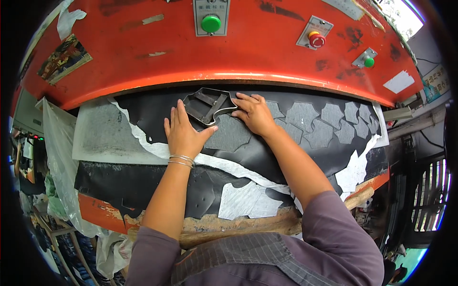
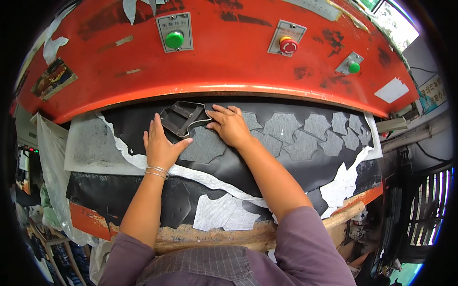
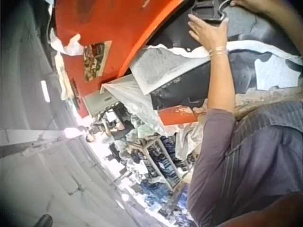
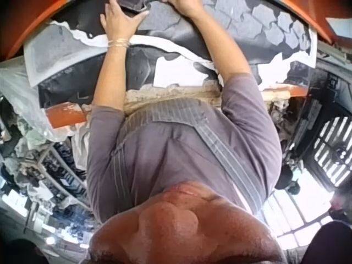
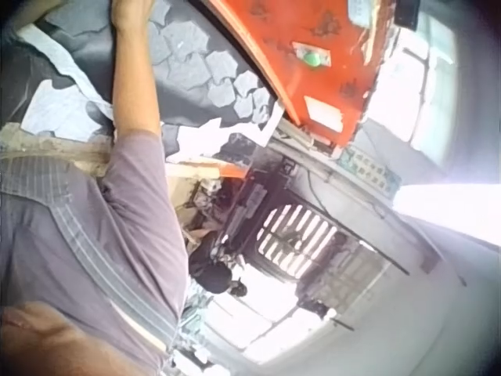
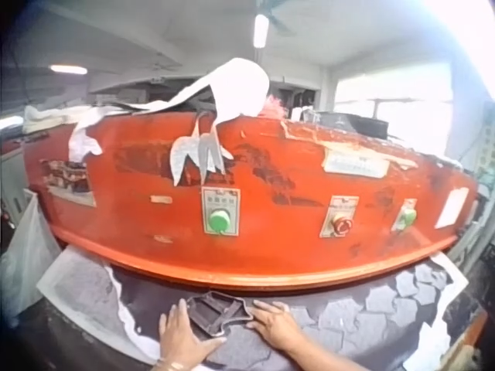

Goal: Cutting shoe components from a large sheet of synthetic material using a press and a metal die.

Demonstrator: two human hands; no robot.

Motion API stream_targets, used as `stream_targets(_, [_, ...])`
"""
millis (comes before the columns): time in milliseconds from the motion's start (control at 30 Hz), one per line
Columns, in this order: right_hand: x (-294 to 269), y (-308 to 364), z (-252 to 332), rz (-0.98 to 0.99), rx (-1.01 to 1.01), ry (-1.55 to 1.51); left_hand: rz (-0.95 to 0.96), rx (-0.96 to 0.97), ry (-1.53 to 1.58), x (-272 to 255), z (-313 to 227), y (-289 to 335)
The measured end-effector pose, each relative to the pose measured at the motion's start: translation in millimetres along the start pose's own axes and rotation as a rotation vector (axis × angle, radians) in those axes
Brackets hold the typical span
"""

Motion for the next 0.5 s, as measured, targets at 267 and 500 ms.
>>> stream_targets(267, [-39.4, -1.5, -4.4, -0.019, 0.156, -0.232, 0.107, -0.084, 0.118, -3.1, 5.9, -2.5])
stream_targets(500, [-315.4, 79.5, -77.8, -1.194, 0.252, -0.333, -0.376, 0.42, 0.575, -136.7, -94.6, -25.3])
Point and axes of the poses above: each hand's wrist, its own y-axis away from the middle knuckle, its own x-axis out of the palm, z = x × y, the point moved 10 cm from there along -y, towards the middle knuckle, and after that the axes turned 5 degrees about z, right-handed, at the moved point
